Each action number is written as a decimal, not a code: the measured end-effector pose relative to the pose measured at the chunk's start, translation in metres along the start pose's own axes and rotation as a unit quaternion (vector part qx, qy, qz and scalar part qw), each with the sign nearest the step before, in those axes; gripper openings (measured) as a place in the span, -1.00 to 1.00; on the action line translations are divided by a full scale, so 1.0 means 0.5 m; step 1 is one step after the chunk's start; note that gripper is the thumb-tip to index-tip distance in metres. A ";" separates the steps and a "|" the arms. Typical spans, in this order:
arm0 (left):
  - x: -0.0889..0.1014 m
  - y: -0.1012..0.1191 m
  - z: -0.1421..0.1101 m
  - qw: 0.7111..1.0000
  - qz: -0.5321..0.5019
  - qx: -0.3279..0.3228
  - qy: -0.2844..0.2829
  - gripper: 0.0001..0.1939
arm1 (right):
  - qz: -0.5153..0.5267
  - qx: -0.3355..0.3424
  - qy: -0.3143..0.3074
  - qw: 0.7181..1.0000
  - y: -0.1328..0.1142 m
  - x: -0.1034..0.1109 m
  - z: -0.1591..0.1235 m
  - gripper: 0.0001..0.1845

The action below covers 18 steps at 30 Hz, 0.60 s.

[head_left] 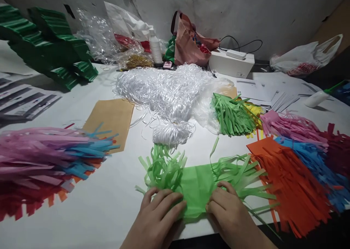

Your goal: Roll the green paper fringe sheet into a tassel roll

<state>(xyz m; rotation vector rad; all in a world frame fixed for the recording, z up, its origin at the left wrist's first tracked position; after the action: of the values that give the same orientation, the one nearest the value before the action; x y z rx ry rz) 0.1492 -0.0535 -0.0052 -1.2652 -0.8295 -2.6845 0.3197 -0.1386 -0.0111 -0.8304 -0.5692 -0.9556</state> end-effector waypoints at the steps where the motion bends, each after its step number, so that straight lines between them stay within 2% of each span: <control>1: -0.001 0.008 0.005 1.000 0.001 -0.013 0.006 -0.78 | -0.004 -0.001 -0.003 1.000 0.000 -0.001 0.003 -0.64; 5: -0.017 0.038 0.028 0.997 -0.004 -0.073 0.040 -0.74 | -0.002 -0.015 -0.022 1.000 0.001 -0.002 0.014 -0.67; 9: -0.038 0.038 0.042 0.998 -0.003 -0.064 -0.012 -0.72 | 0.049 -0.071 -0.102 0.991 0.012 -0.002 0.016 -0.75; 13: -0.031 0.025 0.037 0.997 0.017 -0.044 -0.060 -0.78 | 0.090 -0.116 -0.178 0.973 0.019 0.010 0.015 -0.84; 16: -0.016 0.013 0.028 0.994 0.058 -0.018 -0.091 -0.76 | 0.092 -0.106 -0.160 0.977 0.014 0.021 0.019 -0.89; 18: -0.004 0.004 0.023 0.993 0.083 -0.001 -0.087 -0.75 | 0.085 -0.063 -0.123 0.987 0.006 0.021 0.019 -0.90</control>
<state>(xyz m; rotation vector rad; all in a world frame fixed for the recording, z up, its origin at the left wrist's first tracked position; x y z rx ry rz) 0.1591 -0.0501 0.0001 -1.5125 -0.7029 -2.4762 0.3266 -0.1350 0.0011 -1.1010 -0.6429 -0.7437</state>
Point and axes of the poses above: each hand's wrist, its own z-axis towards the middle knuckle, its own x-axis out of the back of the hand, y = z × x, the point moved 5 cm from there along z, towards the middle knuckle, and after that the axes turned 6 degrees about y, right-handed, at the moved point
